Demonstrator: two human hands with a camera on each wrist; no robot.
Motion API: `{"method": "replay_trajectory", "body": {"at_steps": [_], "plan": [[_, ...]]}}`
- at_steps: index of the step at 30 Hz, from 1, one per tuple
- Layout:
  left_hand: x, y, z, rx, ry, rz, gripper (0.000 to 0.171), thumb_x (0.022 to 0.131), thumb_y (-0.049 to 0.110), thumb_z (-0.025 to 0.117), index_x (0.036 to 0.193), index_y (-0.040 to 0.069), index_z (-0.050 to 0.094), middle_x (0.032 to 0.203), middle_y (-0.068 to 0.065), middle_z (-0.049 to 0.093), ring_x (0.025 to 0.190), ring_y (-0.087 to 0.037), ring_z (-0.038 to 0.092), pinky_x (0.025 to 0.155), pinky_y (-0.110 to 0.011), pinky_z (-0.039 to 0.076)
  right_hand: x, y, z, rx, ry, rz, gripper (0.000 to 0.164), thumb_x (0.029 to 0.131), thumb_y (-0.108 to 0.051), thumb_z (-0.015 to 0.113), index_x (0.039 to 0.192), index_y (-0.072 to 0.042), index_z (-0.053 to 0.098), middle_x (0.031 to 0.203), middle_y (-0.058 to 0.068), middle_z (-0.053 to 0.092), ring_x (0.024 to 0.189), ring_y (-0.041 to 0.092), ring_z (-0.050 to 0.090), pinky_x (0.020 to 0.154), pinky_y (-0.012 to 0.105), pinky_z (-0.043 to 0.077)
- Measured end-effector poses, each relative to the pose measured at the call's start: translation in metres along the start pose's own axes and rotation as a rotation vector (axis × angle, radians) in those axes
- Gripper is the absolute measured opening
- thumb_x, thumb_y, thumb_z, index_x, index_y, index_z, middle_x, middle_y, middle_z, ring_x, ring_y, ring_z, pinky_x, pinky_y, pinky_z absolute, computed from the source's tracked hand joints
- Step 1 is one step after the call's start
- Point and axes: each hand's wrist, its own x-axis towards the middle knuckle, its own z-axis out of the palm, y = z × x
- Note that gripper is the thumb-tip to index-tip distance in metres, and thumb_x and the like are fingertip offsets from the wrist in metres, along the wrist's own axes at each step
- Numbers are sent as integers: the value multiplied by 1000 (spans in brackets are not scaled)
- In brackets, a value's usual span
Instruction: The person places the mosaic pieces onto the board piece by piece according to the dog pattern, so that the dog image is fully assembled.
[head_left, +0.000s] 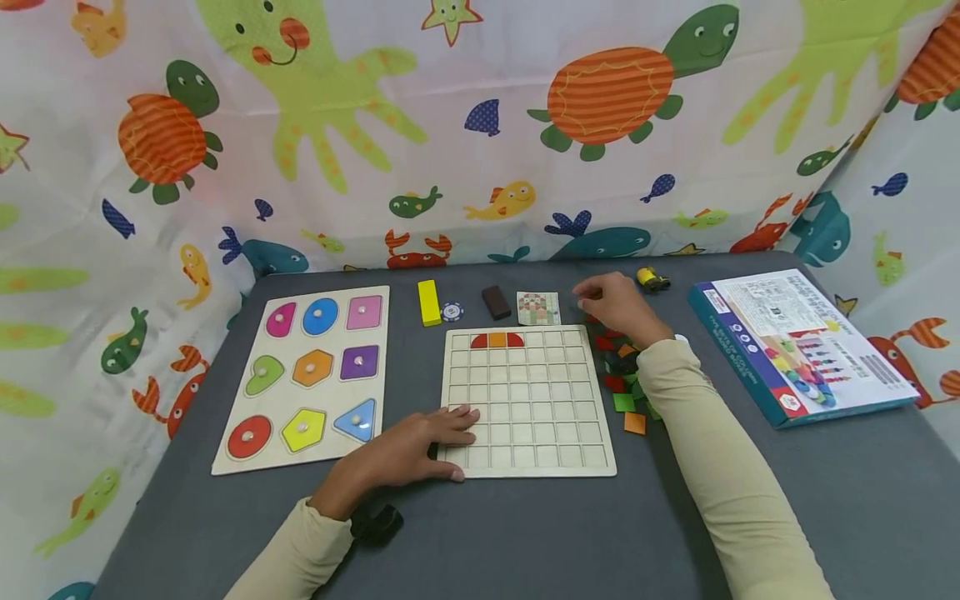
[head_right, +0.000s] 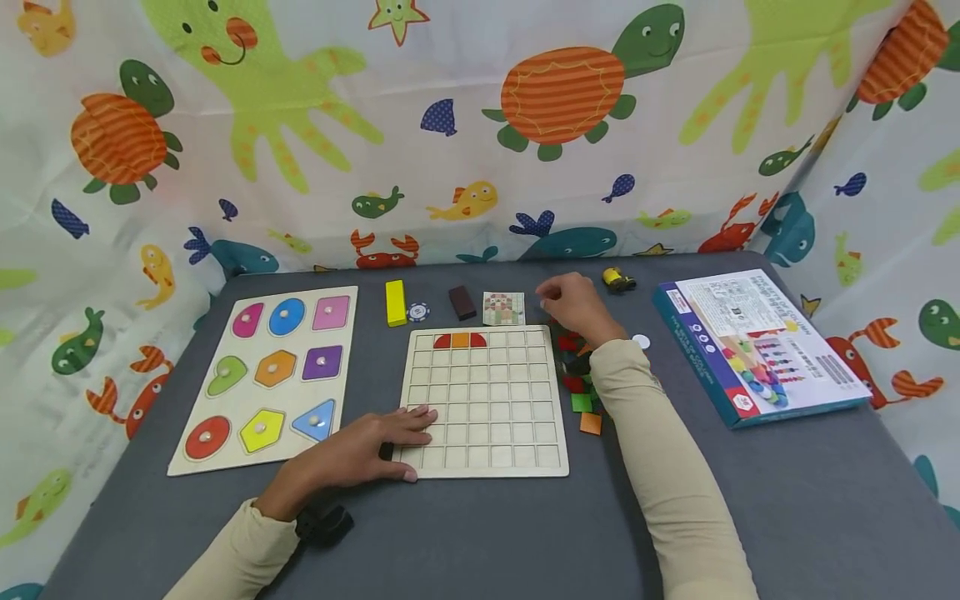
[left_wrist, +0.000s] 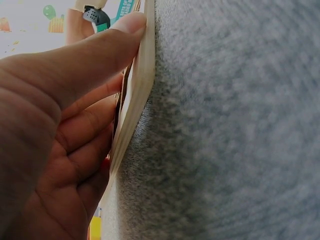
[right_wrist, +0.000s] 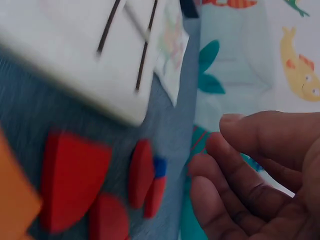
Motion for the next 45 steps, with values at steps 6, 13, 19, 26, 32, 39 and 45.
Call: {"method": "replay_trajectory", "body": {"at_steps": [6, 13, 19, 26, 32, 39, 45], "plan": [[-2, 0, 4, -7, 0, -9, 58, 86, 33, 75, 137, 11, 57, 151, 0, 39, 143, -16, 24, 110, -44, 30, -1, 14, -10, 15, 52, 67, 33, 98, -6, 56, 129, 6, 58, 121, 24, 59, 108, 37, 55, 87, 47, 48], [0, -1, 3, -4, 5, -12, 58, 87, 32, 75, 138, 12, 56, 152, 2, 38, 144, -14, 23, 110, -43, 30, 3, 24, -15, 2, 65, 95, 34, 98, -6, 55, 129, 7, 57, 122, 26, 58, 110, 38, 54, 91, 49, 47], [0, -1, 1, 9, 9, -3, 59, 86, 32, 75, 138, 11, 57, 151, 1, 39, 144, -17, 24, 110, -45, 31, 6, 28, -16, -14, 45, 124, 35, 98, -5, 55, 131, 8, 55, 125, 27, 57, 111, 38, 54, 93, 50, 46], [-2, -2, 5, 11, 0, -32, 59, 86, 35, 74, 138, 13, 56, 152, 5, 37, 144, -12, 22, 111, -44, 28, 11, 31, -9, -50, 15, 174, 43, 96, -6, 57, 136, 8, 49, 118, 26, 58, 104, 37, 56, 89, 48, 48], [-1, -1, 2, 7, 1, -24, 59, 87, 33, 75, 138, 12, 56, 152, 3, 38, 144, -15, 23, 110, -44, 30, 13, 31, -10, -111, -29, 130, 36, 95, -2, 58, 129, 10, 57, 121, 29, 58, 109, 39, 55, 92, 50, 47], [-1, -1, 1, 7, -1, -28, 58, 86, 31, 75, 138, 11, 57, 152, 2, 38, 144, -16, 23, 111, -45, 29, 10, 30, -12, -99, -21, 128, 27, 93, -2, 60, 118, 7, 62, 113, 25, 60, 98, 36, 56, 84, 47, 50], [0, -1, 2, 5, -1, -23, 59, 87, 32, 75, 138, 12, 56, 152, 2, 37, 144, -14, 22, 111, -44, 30, 9, 31, -13, -74, 1, 153, 21, 93, -2, 60, 113, 4, 61, 110, 22, 58, 99, 35, 53, 88, 48, 48]]}}
